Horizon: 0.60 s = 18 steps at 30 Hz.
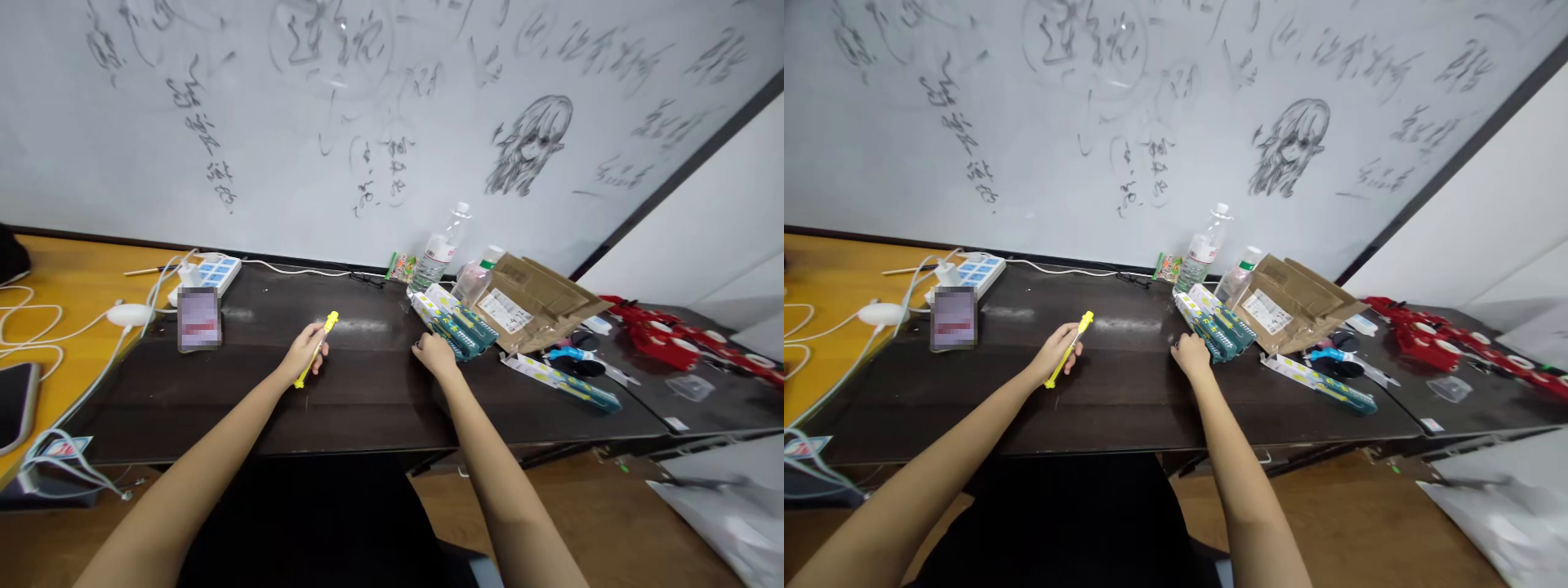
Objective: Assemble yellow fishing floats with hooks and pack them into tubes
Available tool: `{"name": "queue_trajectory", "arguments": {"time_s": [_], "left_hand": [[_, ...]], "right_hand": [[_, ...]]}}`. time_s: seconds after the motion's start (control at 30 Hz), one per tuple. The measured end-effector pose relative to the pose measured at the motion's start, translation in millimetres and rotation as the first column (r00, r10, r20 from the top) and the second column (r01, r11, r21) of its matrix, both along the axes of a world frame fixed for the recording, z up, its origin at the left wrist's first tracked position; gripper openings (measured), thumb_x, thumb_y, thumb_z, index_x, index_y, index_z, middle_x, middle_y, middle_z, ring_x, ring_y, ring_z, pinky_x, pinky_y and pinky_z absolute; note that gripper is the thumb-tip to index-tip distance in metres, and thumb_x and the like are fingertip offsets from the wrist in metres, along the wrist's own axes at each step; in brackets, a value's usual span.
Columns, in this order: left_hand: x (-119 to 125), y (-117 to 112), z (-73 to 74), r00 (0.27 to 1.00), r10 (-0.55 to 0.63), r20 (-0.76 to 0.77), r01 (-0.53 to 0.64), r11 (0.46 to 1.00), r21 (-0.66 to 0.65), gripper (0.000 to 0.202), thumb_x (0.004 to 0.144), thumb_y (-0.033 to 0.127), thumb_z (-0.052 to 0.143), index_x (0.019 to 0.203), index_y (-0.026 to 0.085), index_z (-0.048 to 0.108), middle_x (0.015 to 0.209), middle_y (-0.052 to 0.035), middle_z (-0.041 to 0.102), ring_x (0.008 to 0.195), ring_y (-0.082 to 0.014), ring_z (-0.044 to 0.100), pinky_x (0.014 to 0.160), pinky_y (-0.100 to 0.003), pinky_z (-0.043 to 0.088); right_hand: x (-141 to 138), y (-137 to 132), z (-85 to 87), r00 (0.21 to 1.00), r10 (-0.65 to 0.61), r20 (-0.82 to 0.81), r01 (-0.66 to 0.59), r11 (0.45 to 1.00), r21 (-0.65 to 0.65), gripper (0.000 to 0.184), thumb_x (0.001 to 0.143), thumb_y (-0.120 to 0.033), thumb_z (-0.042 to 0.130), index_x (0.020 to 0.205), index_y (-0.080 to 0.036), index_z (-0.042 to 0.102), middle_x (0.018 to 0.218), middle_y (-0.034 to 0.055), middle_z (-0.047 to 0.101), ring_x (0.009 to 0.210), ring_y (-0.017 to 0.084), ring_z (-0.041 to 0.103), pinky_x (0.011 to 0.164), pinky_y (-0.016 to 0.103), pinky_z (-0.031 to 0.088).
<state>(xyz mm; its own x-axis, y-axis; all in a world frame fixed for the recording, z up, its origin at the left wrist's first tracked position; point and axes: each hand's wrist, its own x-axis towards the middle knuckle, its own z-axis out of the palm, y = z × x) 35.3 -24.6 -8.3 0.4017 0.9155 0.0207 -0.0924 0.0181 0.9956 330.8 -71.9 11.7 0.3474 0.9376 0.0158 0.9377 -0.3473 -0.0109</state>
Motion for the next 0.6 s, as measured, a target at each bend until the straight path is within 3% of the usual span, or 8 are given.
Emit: {"name": "queue_trajectory", "arguments": {"time_s": [0.13, 0.23, 0.33, 0.37, 0.43, 0.5, 0.53, 0.6], "left_hand": [[-1, -1, 0.4, 1.0, -0.01, -0.028, 0.01, 1.0, 0.021, 0.035, 0.083, 0.043, 0.055, 0.107, 0.02, 0.046, 0.066, 0.0058, 0.055, 0.035, -0.0052, 0.048, 0.034, -0.018, 0.042], [-2, -1, 0.7, 1.0, 0.009, -0.006, -0.009, 1.0, 0.016, 0.025, 0.084, 0.039, 0.052, 0.098, 0.019, 0.046, 0.072, 0.0039, 0.057, 0.036, -0.004, 0.047, 0.033, -0.017, 0.041], [0, 0, -0.9, 1.0, 0.011, 0.02, -0.01, 1.0, -0.007, 0.018, 0.087, 0.036, 0.046, 0.094, 0.019, 0.045, 0.064, 0.0061, 0.053, 0.033, -0.0037, 0.042, 0.03, -0.016, 0.036], [0, 1, -1.9, 1.0, 0.011, 0.02, -0.01, 1.0, -0.014, 0.017, 0.088, 0.035, 0.045, 0.093, 0.019, 0.045, 0.061, 0.0069, 0.051, 0.032, -0.0036, 0.041, 0.029, -0.015, 0.034], [1, 1, -4.6, 1.0, 0.012, 0.004, -0.012, 1.0, -0.022, 0.019, 0.088, 0.038, 0.045, 0.093, 0.02, 0.045, 0.058, 0.0081, 0.047, 0.031, -0.0032, 0.038, 0.028, -0.014, 0.032], [0, 1, -8.3, 1.0, 0.015, -0.022, -0.016, 1.0, -0.014, 0.024, 0.086, 0.042, 0.049, 0.094, 0.019, 0.047, 0.058, 0.0086, 0.046, 0.031, -0.0026, 0.038, 0.028, -0.013, 0.031], [-1, 2, -10.2, 0.999, 0.02, -0.038, -0.02, 1.0, 0.001, 0.028, 0.084, 0.044, 0.053, 0.094, 0.019, 0.047, 0.059, 0.0086, 0.047, 0.031, -0.0023, 0.038, 0.028, -0.013, 0.031], [-2, 3, -13.7, 0.996, 0.044, -0.077, -0.041, 0.998, 0.048, 0.034, 0.077, 0.042, 0.064, 0.092, 0.018, 0.047, 0.059, 0.0083, 0.049, 0.032, -0.0024, 0.041, 0.029, -0.013, 0.032]], "right_hand": [[2, 24, 9.8, 0.995, 0.078, -0.064, -0.088, 0.982, -0.168, 0.013, 0.07, -0.011, 0.062, 0.082, -0.008, 0.066, 0.09, 0.0218, 0.069, 0.092, 0.03, 0.067, 0.075, 0.034, 0.05], [-6, 36, 19.3, 0.985, 0.13, -0.116, -0.156, 0.956, -0.247, 0.008, 0.061, -0.011, 0.067, 0.067, -0.01, 0.062, 0.069, 0.017, 0.069, 0.073, 0.028, 0.07, 0.064, 0.031, 0.052], [-24, 37, 25.0, 0.92, 0.213, -0.328, -0.276, 0.948, -0.157, 0.009, 0.07, -0.019, 0.061, 0.068, -0.015, 0.053, 0.058, 0.0066, 0.066, 0.056, 0.017, 0.066, 0.056, 0.025, 0.052], [-34, 36, 24.7, 0.82, 0.257, -0.512, -0.316, 0.948, -0.031, 0.009, 0.073, -0.019, 0.058, 0.07, -0.017, 0.049, 0.058, 0.0033, 0.065, 0.052, 0.013, 0.064, 0.054, 0.022, 0.052], [-61, 36, 19.1, 0.438, 0.333, -0.835, -0.334, 0.923, 0.193, 0.015, 0.076, -0.024, 0.055, 0.073, -0.019, 0.042, 0.058, -0.0017, 0.064, 0.048, 0.011, 0.061, 0.052, 0.023, 0.053], [-92, 39, 6.9, 0.097, 0.375, -0.922, -0.303, 0.894, 0.331, 0.021, 0.076, -0.031, 0.057, 0.073, -0.021, 0.039, 0.054, -0.0061, 0.06, 0.043, 0.009, 0.056, 0.051, 0.025, 0.054], [-108, 40, -0.9, -0.015, 0.385, -0.923, -0.263, 0.889, 0.375, 0.024, 0.076, -0.035, 0.059, 0.073, -0.021, 0.04, 0.053, -0.0072, 0.059, 0.041, 0.008, 0.054, 0.049, 0.024, 0.054], [-132, 42, -17.5, -0.162, 0.38, -0.911, -0.164, 0.899, 0.405, 0.029, 0.076, -0.041, 0.061, 0.074, -0.022, 0.039, 0.052, -0.0082, 0.057, 0.04, 0.008, 0.053, 0.048, 0.024, 0.054]]}}
